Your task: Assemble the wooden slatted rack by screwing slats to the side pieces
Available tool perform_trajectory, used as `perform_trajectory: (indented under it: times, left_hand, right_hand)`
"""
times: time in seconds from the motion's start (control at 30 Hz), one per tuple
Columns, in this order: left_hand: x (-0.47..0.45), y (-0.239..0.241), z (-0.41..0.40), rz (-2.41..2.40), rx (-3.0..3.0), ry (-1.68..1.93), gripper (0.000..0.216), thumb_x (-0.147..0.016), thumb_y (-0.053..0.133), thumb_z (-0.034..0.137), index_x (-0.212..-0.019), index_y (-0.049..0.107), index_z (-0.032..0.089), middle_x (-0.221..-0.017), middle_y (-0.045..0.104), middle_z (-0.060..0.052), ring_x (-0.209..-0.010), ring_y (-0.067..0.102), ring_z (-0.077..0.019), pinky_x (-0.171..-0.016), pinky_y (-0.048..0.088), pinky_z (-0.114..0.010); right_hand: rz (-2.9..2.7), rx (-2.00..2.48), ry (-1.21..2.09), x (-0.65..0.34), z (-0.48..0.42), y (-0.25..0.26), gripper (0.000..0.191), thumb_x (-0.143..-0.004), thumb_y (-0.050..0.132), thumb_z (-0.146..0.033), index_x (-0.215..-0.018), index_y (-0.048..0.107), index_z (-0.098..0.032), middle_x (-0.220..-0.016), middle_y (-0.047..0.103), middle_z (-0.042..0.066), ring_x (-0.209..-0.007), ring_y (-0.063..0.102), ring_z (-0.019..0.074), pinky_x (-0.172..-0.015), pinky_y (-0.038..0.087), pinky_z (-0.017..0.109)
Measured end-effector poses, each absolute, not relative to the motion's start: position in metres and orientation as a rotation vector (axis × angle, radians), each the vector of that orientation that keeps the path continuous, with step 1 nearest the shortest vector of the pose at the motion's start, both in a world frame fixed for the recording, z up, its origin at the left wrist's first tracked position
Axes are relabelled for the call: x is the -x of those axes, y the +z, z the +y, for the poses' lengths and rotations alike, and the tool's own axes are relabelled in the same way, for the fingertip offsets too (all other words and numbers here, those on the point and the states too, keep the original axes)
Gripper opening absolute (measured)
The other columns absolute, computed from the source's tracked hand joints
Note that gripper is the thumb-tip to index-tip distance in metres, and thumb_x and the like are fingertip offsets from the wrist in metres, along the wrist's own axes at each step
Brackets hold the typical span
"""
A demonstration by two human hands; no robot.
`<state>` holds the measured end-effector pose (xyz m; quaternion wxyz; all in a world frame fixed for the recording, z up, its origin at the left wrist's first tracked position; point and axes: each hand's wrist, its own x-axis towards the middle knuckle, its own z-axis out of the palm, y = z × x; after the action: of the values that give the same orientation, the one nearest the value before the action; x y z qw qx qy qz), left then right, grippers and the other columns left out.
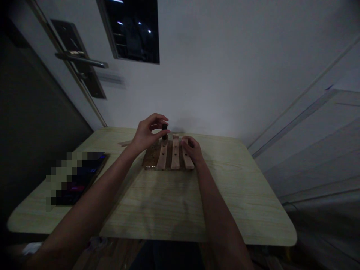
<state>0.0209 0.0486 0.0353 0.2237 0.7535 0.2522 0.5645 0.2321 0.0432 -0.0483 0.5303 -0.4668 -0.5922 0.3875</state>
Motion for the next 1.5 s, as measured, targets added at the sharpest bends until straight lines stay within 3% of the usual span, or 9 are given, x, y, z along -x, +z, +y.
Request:
perform_trajectory:
  times: [0.2, 0.43, 0.6, 0.73, 0.93, 1.13, 1.5]
  left_hand:
    - [-0.022, 0.031, 0.038, 0.697, -2.099, 1.548, 0.013, -0.087, 0.063, 0.018, -0.1, 0.065, 0.018, -0.097, 0.069, -0.004, -0.09, 0.066, -0.0135, -0.086, 0.056, -0.03]
    - [-0.016, 0.02, 0.032, 0.814, -2.185, 1.705, 0.025, -0.082, 0.074, 0.026, -0.106, 0.067, 0.022, -0.097, 0.063, -0.003, -0.083, 0.059, -0.0124, -0.072, 0.052, -0.025]
    - [-0.018, 0.013, 0.028, 0.795, -2.184, 1.757, 0.025, -0.087, 0.068, 0.021, -0.112, 0.068, 0.022, -0.098, 0.067, -0.004, -0.084, 0.062, -0.0125, -0.077, 0.054, -0.027]
    - [-0.019, 0.009, 0.025, 0.8, -2.174, 1.723, 0.033, -0.092, 0.061, 0.022, -0.125, 0.062, 0.025, -0.112, 0.069, -0.005, -0.089, 0.067, -0.0129, -0.084, 0.056, -0.029]
    - [-0.017, 0.004, 0.026, 0.856, -2.118, 1.735, 0.032, -0.088, 0.066, 0.021, -0.12, 0.064, 0.025, -0.115, 0.069, -0.005, -0.096, 0.066, -0.0144, -0.082, 0.056, -0.029]
    - [-0.018, -0.002, 0.03, 0.852, -2.037, 1.867, 0.036, -0.08, 0.077, 0.026, -0.115, 0.067, 0.026, -0.103, 0.064, -0.002, -0.088, 0.062, -0.0125, -0.071, 0.053, -0.023]
    - [-0.017, -0.004, 0.027, 0.835, -2.072, 1.788, 0.039, -0.091, 0.061, 0.024, -0.131, 0.057, 0.026, -0.113, 0.067, -0.006, -0.093, 0.065, -0.014, -0.085, 0.056, -0.03]
  right_hand:
    - [-1.413, 1.096, 0.943, -0.232, 0.043, -0.046, 0.049, -0.067, 0.072, -0.064, -0.09, 0.063, -0.021, -0.091, 0.069, 0.006, -0.084, 0.063, 0.0221, -0.083, 0.05, 0.039]
    - [-1.407, 1.122, 0.922, -0.232, 0.043, -0.046, 0.053, -0.064, 0.072, -0.068, -0.088, 0.063, -0.021, -0.092, 0.069, 0.007, -0.087, 0.062, 0.0219, -0.086, 0.05, 0.04]
    - [-1.402, 1.11, 0.941, -0.231, 0.04, -0.045, 0.054, -0.065, 0.072, -0.068, -0.09, 0.063, -0.022, -0.091, 0.069, 0.005, -0.085, 0.062, 0.0207, -0.082, 0.05, 0.037]
    - [-1.392, 1.112, 0.946, -0.23, 0.04, -0.045, 0.052, -0.065, 0.072, -0.069, -0.086, 0.062, -0.022, -0.088, 0.068, 0.005, -0.08, 0.061, 0.0196, -0.078, 0.05, 0.036]
    - [-1.407, 1.124, 0.902, -0.229, 0.042, -0.047, 0.054, -0.062, 0.07, -0.072, -0.08, 0.059, -0.023, -0.081, 0.065, 0.003, -0.076, 0.057, 0.0188, -0.073, 0.048, 0.035]
    - [-1.415, 1.12, 0.865, -0.223, 0.039, -0.046, 0.05, -0.066, 0.068, -0.069, -0.08, 0.06, -0.022, -0.079, 0.063, 0.003, -0.075, 0.055, 0.0185, -0.072, 0.046, 0.035]
    - [-1.426, 1.109, 0.853, -0.223, 0.04, -0.049, 0.049, -0.067, 0.067, -0.068, -0.084, 0.062, -0.022, -0.085, 0.068, 0.005, -0.081, 0.06, 0.0205, -0.079, 0.049, 0.039]
